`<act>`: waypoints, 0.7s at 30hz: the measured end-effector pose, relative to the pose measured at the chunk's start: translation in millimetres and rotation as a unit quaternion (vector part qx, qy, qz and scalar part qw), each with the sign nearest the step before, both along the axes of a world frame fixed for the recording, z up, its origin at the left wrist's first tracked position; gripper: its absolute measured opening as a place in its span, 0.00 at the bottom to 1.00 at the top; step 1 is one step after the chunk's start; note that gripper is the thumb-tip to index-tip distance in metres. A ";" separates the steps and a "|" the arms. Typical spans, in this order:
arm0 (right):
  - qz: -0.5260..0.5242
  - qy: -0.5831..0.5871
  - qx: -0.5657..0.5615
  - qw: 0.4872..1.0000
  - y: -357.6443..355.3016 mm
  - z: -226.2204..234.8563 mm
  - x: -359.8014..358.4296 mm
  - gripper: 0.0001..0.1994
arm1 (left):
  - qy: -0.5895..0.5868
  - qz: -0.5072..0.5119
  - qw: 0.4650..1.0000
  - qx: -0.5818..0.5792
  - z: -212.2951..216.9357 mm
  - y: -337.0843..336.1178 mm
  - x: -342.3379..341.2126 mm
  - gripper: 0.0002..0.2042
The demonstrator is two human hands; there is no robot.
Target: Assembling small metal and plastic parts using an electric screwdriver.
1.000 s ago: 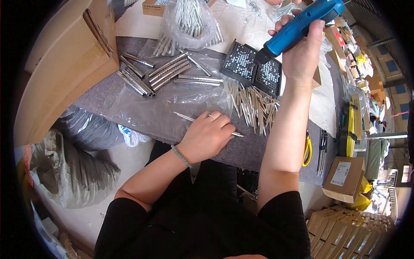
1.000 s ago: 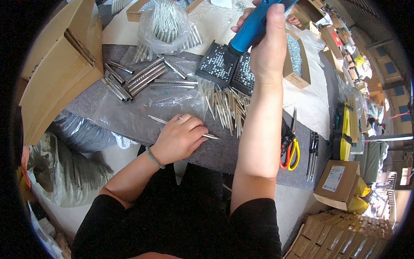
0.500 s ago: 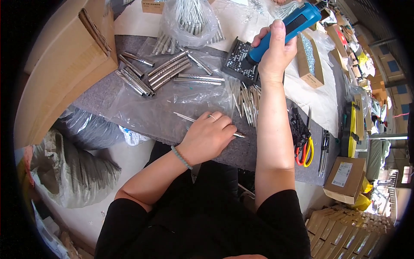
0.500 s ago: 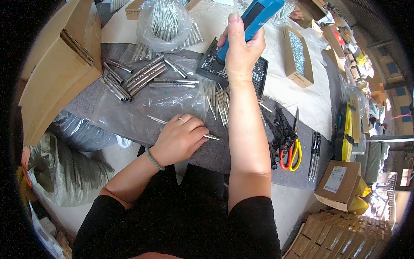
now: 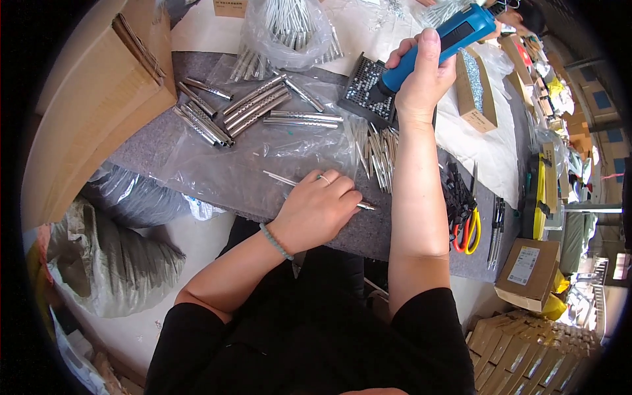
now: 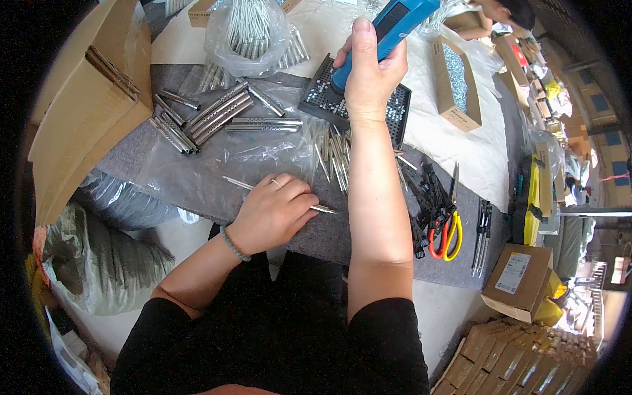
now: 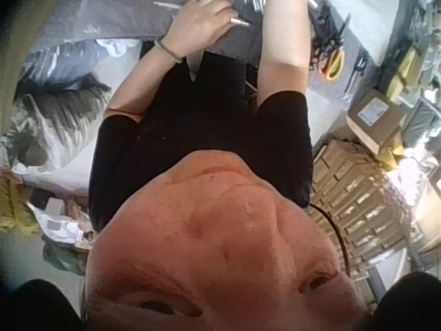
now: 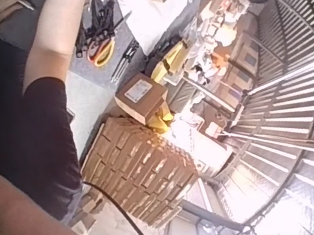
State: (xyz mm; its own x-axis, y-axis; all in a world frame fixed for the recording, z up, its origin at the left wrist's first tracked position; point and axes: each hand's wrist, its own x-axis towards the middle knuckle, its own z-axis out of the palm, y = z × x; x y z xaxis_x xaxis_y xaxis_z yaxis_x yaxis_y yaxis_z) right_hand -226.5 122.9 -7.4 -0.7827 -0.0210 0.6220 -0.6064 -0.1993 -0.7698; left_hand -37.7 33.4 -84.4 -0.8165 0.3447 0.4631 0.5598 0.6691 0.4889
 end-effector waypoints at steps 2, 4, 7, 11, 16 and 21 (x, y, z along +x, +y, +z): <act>-0.003 0.000 0.000 1.000 -0.6 -0.5 -0.8 0.17 | -0.001 -0.001 1.000 0.001 0.1 -0.3 -1.0 0.08; 0.001 0.003 -0.001 1.000 -1.1 -0.1 -1.3 0.17 | -0.001 -0.002 1.000 -0.002 0.4 -0.5 -1.6 0.08; 0.017 0.004 0.001 1.000 -1.3 -0.9 -2.7 0.16 | 0.000 -0.002 1.000 -0.002 2.0 -0.2 -1.2 0.08; 0.011 0.016 0.010 1.000 -5.9 -1.6 3.2 0.16 | 0.004 0.000 1.000 -0.003 1.3 -0.9 2.9 0.08; 0.001 0.013 -0.009 1.000 4.6 6.1 10.4 0.17 | -0.004 -0.003 1.000 0.004 -0.7 1.1 4.4 0.08; 0.033 -0.066 -0.057 0.996 27.8 31.4 52.9 0.21 | 0.001 0.003 1.000 0.004 0.5 1.4 5.1 0.07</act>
